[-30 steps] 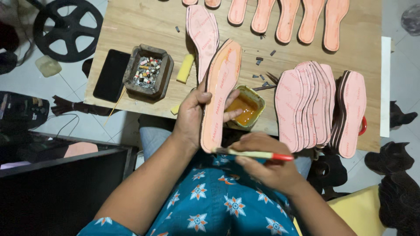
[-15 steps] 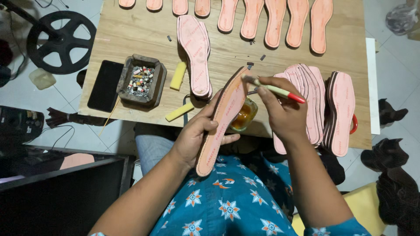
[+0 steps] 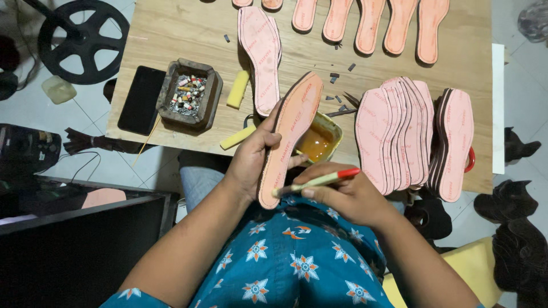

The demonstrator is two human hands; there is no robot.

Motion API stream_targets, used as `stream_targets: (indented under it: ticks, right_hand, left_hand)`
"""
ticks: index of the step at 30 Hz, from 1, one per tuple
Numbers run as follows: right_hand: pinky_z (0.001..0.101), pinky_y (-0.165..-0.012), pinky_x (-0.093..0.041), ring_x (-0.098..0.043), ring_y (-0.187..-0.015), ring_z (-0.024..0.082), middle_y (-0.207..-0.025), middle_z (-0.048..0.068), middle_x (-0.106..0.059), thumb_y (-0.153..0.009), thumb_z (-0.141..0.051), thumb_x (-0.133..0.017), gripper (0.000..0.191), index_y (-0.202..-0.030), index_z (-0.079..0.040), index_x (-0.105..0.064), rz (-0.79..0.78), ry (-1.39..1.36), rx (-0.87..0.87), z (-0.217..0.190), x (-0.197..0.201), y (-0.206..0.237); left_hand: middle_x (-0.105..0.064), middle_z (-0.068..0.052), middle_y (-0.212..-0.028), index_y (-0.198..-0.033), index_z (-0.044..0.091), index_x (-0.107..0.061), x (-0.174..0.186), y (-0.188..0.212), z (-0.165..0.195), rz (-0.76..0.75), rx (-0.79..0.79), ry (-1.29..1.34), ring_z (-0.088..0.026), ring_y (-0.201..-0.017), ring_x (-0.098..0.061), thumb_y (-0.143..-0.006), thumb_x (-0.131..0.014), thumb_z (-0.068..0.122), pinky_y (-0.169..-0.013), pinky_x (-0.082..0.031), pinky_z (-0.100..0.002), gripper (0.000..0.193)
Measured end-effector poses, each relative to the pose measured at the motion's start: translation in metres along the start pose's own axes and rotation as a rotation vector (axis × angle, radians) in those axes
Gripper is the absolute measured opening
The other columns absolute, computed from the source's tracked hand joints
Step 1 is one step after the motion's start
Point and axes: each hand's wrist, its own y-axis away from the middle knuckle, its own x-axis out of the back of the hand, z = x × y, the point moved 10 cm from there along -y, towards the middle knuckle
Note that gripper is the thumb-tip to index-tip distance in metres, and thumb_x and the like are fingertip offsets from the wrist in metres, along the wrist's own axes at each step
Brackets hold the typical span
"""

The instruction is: The person sits at a workbench holding stacks of pink shoe insoles, dips a brush into a container of amber glue, and brushes glue across the surface of each insole one at a time, placing finished insoles on the table with other completed pairs.

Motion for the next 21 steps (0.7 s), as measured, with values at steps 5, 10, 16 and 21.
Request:
stream_targets:
  ticks: [5,10,16,21]
  right_hand:
    - [0.0350,-0.086,-0.056,-0.070,-0.099,0.021,-0.108,0.011,-0.073,-0.092,-0.008,-0.073,0.023,-0.114,-0.002,-0.072,0.288,0.341,0.338,-0.047,0.007,0.014]
    - [0.0325,-0.077,-0.056,-0.070,-0.088,0.018,-0.097,0.009,-0.073,-0.088,-0.008,-0.075,0.022,-0.109,-0.002,-0.073,0.224,0.334,0.364,-0.054,-0.014,0.021]
    - [0.0256,-0.070,-0.054,-0.068,-0.082,0.012,-0.097,0.009,-0.072,-0.094,-0.007,-0.072,0.019,-0.111,0.001,-0.071,0.517,0.077,0.158,-0.012,0.034,0.004]
    - [0.0276,-0.078,-0.053,-0.067,-0.092,0.016,-0.107,0.011,-0.072,-0.096,-0.009,-0.072,0.019,-0.113,0.001,-0.073,0.659,0.179,0.144,0.003,0.067,-0.003]
  left_hand:
    - [-0.044,-0.008,-0.161,-0.167,0.017,-0.024,-0.004,0.000,0.011,-0.051,-0.098,0.036,-0.026,-0.133,-0.053,-0.094,-0.040,0.013,-0.096,-0.055,-0.044,0.074]
    - [-0.047,-0.007,-0.154,-0.165,0.021,-0.022,0.010,0.003,0.009,0.074,-0.071,-0.005,-0.022,-0.127,-0.057,-0.090,-0.038,0.013,-0.095,-0.056,-0.043,0.077]
    - [-0.048,-0.014,-0.157,-0.170,0.012,-0.025,-0.010,0.012,0.001,-0.043,-0.102,-0.054,-0.023,-0.119,-0.056,-0.093,-0.038,0.010,-0.093,-0.056,-0.038,0.078]
    - [-0.046,-0.009,-0.157,-0.164,0.018,-0.022,0.000,0.015,0.005,0.085,-0.063,-0.107,-0.020,-0.129,-0.057,-0.088,-0.037,0.010,-0.091,-0.059,-0.038,0.078]
